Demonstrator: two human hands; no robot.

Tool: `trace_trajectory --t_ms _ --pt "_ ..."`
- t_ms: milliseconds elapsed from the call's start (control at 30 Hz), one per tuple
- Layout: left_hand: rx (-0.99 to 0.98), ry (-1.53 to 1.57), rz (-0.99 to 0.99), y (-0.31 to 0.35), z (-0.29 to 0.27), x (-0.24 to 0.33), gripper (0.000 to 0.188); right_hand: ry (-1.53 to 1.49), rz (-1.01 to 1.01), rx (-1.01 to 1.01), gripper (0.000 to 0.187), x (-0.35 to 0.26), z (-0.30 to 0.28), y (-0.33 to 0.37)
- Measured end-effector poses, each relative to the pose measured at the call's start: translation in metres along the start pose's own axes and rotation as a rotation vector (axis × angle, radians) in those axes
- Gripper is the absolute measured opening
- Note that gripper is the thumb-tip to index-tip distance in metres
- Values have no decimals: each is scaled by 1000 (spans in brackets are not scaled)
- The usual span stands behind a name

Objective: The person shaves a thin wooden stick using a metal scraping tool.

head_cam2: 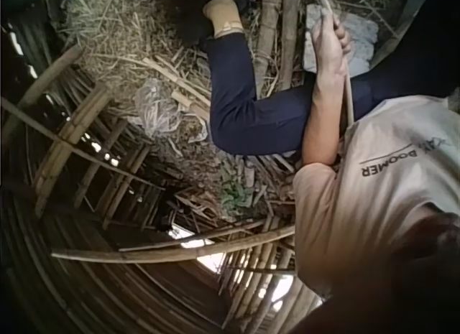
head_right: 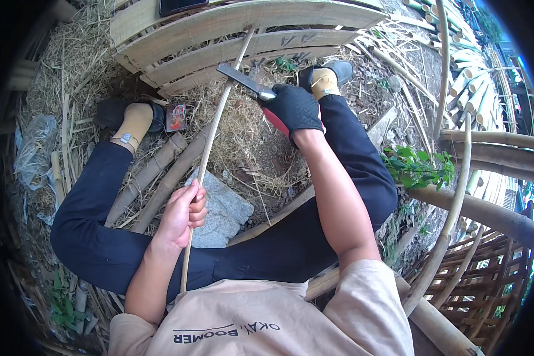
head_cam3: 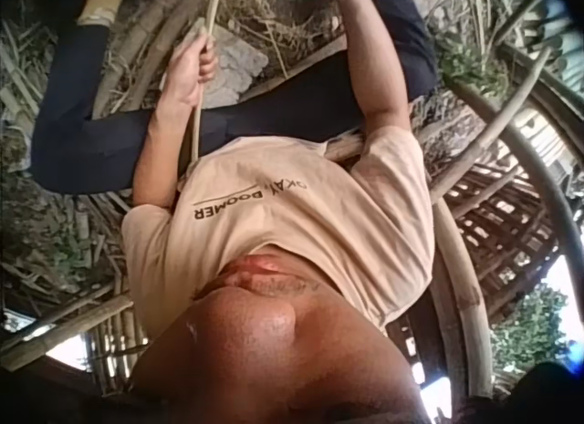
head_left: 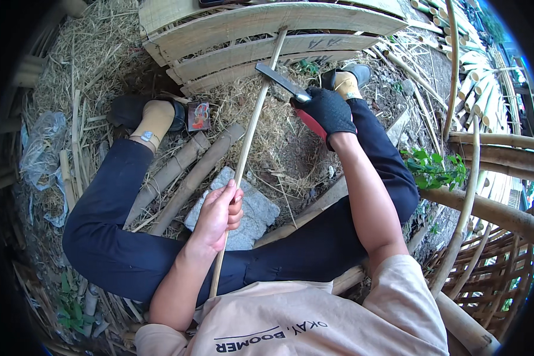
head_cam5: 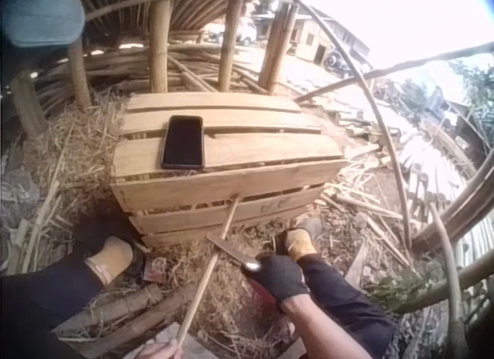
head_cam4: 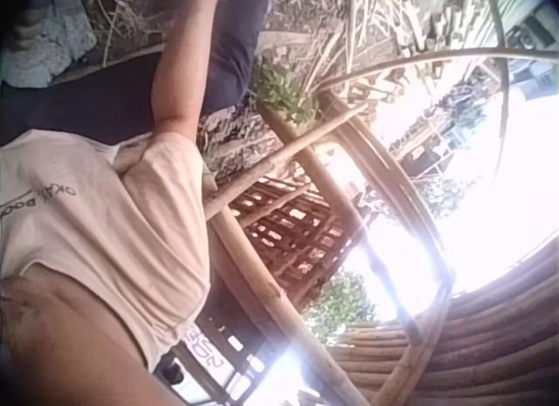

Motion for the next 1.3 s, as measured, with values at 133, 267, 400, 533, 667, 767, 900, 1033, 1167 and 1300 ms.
trace_trajectory --t_ms 133,267,400,533,667,767,900,1033,1167,1300 --pt "-12 28 7 -1 -1 0 35 41 -218 -29 38 -29 1 7" --pt "-31 34 -6 -1 0 -1 34 14 -504 -37 25 -56 7 16" --pt "-32 38 -22 0 2 -1 34 -3 -484 -26 23 -56 4 16" --pt "-38 5 -5 1 5 -1 35 30 -475 -21 25 -51 2 15" --pt "18 -23 36 1 -1 2 35 44 -447 -74 30 -57 1 22" --pt "103 -63 103 6 -5 11 36 12 -396 -149 32 -71 0 36" --pt "173 -93 145 8 -9 13 36 6 -420 -293 32 -93 17 61" --pt "259 -178 170 6 -15 12 38 -21 -434 -363 30 -108 28 75" --pt "338 -305 271 6 -18 18 41 -28 -399 -352 27 -104 41 73" --pt "411 -444 376 5 -22 22 43 -39 -384 -349 25 -102 53 70"
Point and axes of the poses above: each hand's wrist, its own y-axis away from the middle knuckle, its own z-axis out of the palm, x = y × z, the point moved 9 cm from there along -y, towards the middle knuckle, and after that the axes turned 6 degrees about -z, right-handed, at the moved point
